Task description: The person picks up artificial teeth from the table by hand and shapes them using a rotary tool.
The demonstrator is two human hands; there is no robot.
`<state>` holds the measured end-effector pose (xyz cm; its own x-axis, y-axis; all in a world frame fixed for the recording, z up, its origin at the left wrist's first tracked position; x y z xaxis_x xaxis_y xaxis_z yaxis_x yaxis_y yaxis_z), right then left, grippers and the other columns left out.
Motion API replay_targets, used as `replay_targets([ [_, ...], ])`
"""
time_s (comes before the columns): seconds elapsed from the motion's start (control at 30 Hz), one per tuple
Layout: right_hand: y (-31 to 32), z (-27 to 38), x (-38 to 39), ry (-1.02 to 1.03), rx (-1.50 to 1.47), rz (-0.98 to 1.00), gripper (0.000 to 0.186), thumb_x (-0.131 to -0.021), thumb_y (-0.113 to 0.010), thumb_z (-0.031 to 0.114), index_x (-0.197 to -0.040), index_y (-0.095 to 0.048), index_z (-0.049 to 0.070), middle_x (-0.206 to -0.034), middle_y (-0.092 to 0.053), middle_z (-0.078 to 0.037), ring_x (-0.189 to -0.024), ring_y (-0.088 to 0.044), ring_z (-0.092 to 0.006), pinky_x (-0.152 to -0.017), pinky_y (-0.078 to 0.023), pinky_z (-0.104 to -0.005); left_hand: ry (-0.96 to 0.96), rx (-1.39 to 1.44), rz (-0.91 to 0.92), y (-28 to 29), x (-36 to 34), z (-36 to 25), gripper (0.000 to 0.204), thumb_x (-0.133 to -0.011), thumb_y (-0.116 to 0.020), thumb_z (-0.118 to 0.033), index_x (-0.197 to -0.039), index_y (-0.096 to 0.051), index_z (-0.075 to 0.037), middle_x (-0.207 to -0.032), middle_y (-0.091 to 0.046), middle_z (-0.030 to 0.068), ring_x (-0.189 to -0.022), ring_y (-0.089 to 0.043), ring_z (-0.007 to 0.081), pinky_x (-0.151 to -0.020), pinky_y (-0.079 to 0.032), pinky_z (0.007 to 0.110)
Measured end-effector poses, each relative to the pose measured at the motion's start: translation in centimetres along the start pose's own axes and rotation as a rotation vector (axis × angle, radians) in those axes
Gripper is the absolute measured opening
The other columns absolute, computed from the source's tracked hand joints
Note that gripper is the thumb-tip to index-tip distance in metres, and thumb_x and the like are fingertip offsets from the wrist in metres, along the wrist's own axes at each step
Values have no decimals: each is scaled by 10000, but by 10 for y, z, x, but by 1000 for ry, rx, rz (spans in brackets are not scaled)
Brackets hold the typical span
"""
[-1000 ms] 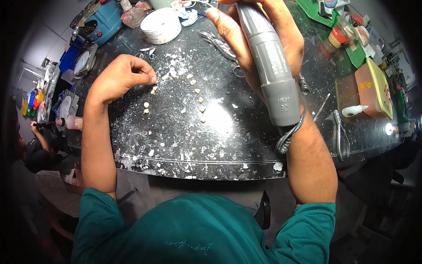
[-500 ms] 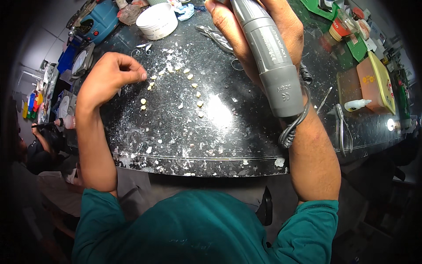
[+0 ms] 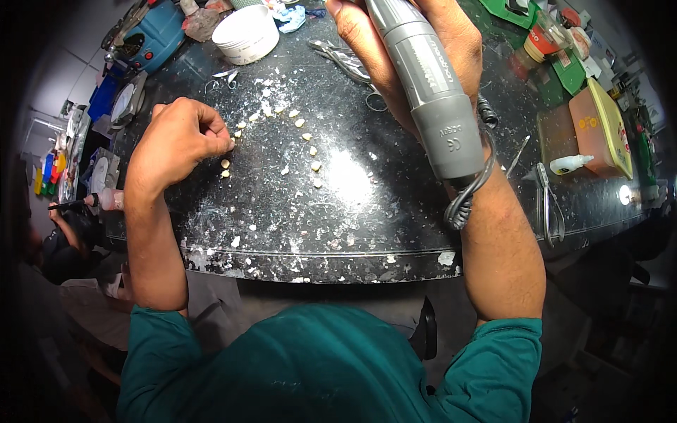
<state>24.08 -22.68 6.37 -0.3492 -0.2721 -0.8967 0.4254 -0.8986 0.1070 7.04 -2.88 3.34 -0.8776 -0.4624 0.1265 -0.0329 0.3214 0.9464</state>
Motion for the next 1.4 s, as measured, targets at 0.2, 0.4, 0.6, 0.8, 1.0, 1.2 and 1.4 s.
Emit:
replay_targets([
  [0.2, -3, -6, 4, -205, -283, -87, 254, -893, -668, 12, -1138, -602, -3, -981, -676, -101, -897, -669, -152, -794, -560, -263, -29, 316, 50, 25, -1, 24, 126, -774, -709, -105, -795, -677, 15, -719, -634, 6, -695, -557, 69, -676, -452, 256],
  [0.4, -27, 39, 1, 61, -201, 326, 313, -802, -763, -100, -1079, -658, 1, -1007, -695, -104, -893, -712, -185, -800, -581, -304, -385, 653, 255, 26, 16, -28, 156, -753, -809, -89, -789, -678, -12, -835, -630, 27, -813, -563, 101, -791, -430, 272],
  [0.6, -38, 52, 14, 77, -327, 354, 366, -768, -810, -28, -1106, -684, 34, -979, -728, -89, -858, -732, -229, -765, -579, -319, -494, 954, 172, 27, 18, -41, 149, -761, -819, -84, -827, -705, -13, -854, -648, 38, -854, -587, 123, -804, -436, 282],
  [0.8, -37, 64, 9, 132, -419, 302, 396, -734, -854, -71, -1041, -614, 3, -889, -692, -125, -815, -738, -282, -705, -601, -380, -519, 1130, 237, 21, 21, -45, 141, -771, -794, -76, -859, -709, -6, -907, -653, 61, -869, -593, 146, -809, -452, 289],
  [1.0, -34, 65, 6, 126, -442, 305, 381, -743, -849, -76, -1037, -619, -2, -903, -695, -125, -834, -743, -262, -720, -612, -359, -579, 1249, 284, 13, 17, -46, 129, -867, -755, -78, -950, -728, 17, -965, -696, 71, -930, -619, 131, -860, -467, 290],
  [1.2, -36, 49, 11, -145, -529, 276, 341, -786, -810, -47, -1083, -679, 57, -960, -724, -70, -886, -715, -163, -802, -577, -303, -509, 1377, 310, 9, 15, -47, 159, -895, -747, -120, -966, -735, 23, -944, -700, 68, -921, -629, 130, -854, -472, 276],
  [1.4, -30, 45, 6, -171, -548, 303, 340, -785, -836, 7, -1082, -671, 21, -1017, -699, -106, -900, -717, -193, -824, -581, -321, -479, 1471, 254, -6, 8, -48, 202, -912, -741, -144, -1018, -738, 28, -974, -735, 83, -919, -649, 135, -870, -485, 281],
])
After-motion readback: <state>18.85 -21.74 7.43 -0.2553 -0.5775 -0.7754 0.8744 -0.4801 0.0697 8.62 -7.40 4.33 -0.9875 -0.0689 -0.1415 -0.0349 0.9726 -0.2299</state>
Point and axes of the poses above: each hand's wrist, its own x-axis away from the middle knuckle, its own y-axis out of the back of the hand, z = x × y, the point moved 6 cm from there along -x, towards the middle knuckle
